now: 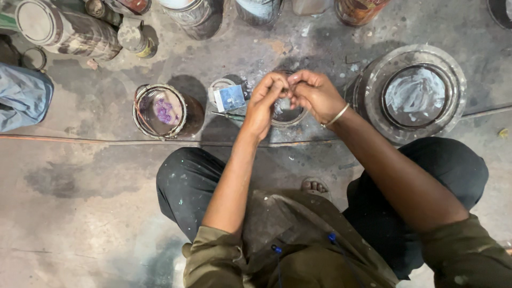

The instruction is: The person sits on the floor and prepares a purple rag by dipping it into a container. They then stand on a green stool and wipe the top surface of a green cabinet with the rag.

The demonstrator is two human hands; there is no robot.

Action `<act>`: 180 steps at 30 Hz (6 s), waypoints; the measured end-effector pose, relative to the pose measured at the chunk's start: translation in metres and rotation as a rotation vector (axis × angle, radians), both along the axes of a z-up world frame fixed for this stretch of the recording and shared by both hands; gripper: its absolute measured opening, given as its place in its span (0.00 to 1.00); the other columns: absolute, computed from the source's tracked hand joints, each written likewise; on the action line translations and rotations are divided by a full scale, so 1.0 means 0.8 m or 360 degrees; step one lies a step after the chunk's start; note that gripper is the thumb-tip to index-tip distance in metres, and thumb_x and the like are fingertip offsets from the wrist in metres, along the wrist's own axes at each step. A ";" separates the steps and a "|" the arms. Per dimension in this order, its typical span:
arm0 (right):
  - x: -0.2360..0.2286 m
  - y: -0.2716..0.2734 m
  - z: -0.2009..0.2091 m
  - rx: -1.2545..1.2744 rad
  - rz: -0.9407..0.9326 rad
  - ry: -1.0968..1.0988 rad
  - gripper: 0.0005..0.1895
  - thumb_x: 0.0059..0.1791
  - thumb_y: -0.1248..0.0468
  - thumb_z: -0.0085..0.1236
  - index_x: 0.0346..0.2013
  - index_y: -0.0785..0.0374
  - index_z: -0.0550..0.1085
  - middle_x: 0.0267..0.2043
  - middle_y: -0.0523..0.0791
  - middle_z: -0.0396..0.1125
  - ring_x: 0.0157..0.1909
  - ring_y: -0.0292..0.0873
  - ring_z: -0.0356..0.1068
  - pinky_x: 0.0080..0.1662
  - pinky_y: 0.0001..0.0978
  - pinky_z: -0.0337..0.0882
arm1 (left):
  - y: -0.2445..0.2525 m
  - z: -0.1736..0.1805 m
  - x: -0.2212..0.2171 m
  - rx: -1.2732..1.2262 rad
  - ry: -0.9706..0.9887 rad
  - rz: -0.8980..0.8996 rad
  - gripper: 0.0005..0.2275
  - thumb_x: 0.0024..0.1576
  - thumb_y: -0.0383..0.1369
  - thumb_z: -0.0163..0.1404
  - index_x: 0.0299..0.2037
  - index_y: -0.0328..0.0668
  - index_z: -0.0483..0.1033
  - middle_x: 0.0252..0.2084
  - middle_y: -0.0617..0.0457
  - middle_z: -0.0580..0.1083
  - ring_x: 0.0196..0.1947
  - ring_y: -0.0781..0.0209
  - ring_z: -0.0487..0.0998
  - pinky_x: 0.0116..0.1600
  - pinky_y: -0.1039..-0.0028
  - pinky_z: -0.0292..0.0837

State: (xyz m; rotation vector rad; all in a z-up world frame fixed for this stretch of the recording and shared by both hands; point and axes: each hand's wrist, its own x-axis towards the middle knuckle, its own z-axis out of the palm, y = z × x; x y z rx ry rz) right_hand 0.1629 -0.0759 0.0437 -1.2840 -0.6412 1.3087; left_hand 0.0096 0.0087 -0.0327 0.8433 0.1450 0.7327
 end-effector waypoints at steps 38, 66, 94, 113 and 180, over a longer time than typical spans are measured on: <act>0.044 -0.002 -0.426 -0.0597 -0.0610 0.0501 0.23 0.60 0.53 0.33 0.63 0.62 0.67 0.67 0.49 0.63 0.67 0.46 0.61 0.70 0.41 0.57 | -0.042 -0.019 0.019 0.1565 0.1404 0.0720 0.04 0.54 0.29 0.56 0.37 0.44 0.77 0.37 0.47 0.74 0.42 0.43 0.75 0.47 0.53 0.66; -0.017 0.081 -0.168 0.0740 -0.0617 0.1957 0.15 0.55 0.59 0.40 0.23 0.55 0.59 0.23 0.38 0.49 0.27 0.37 0.52 0.31 0.30 0.58 | -0.030 -0.055 0.084 -0.1130 -0.0576 -0.0347 0.26 0.60 0.51 0.38 0.46 0.30 0.73 0.46 0.38 0.75 0.42 0.45 0.79 0.49 0.59 0.78; -0.032 0.017 -0.239 -0.0548 0.0065 -0.2191 0.29 0.57 0.51 0.39 0.65 0.69 0.68 0.72 0.62 0.54 0.75 0.67 0.47 0.70 0.60 0.45 | -0.093 -0.168 0.077 -0.1301 -0.1091 -0.0372 0.23 0.81 0.46 0.35 0.74 0.31 0.62 0.71 0.40 0.65 0.69 0.43 0.67 0.74 0.54 0.62; -0.089 -0.043 -0.105 0.0065 -0.0555 -0.1465 0.14 0.61 0.58 0.41 0.53 0.66 0.64 0.48 0.49 0.68 0.49 0.43 0.71 0.51 0.37 0.71 | -0.086 -0.072 0.069 0.0227 0.0416 0.0817 0.21 0.70 0.40 0.42 0.69 0.38 0.63 0.65 0.43 0.69 0.63 0.53 0.69 0.69 0.68 0.64; 0.013 -0.014 -0.111 0.0120 -0.0369 -0.0777 0.11 0.57 0.71 0.48 0.51 0.73 0.75 0.39 0.47 0.76 0.38 0.37 0.76 0.42 0.27 0.78 | -0.031 -0.091 0.056 0.0759 0.1317 0.1255 0.09 0.68 0.29 0.48 0.42 0.33 0.81 0.42 0.42 0.80 0.44 0.46 0.80 0.51 0.60 0.75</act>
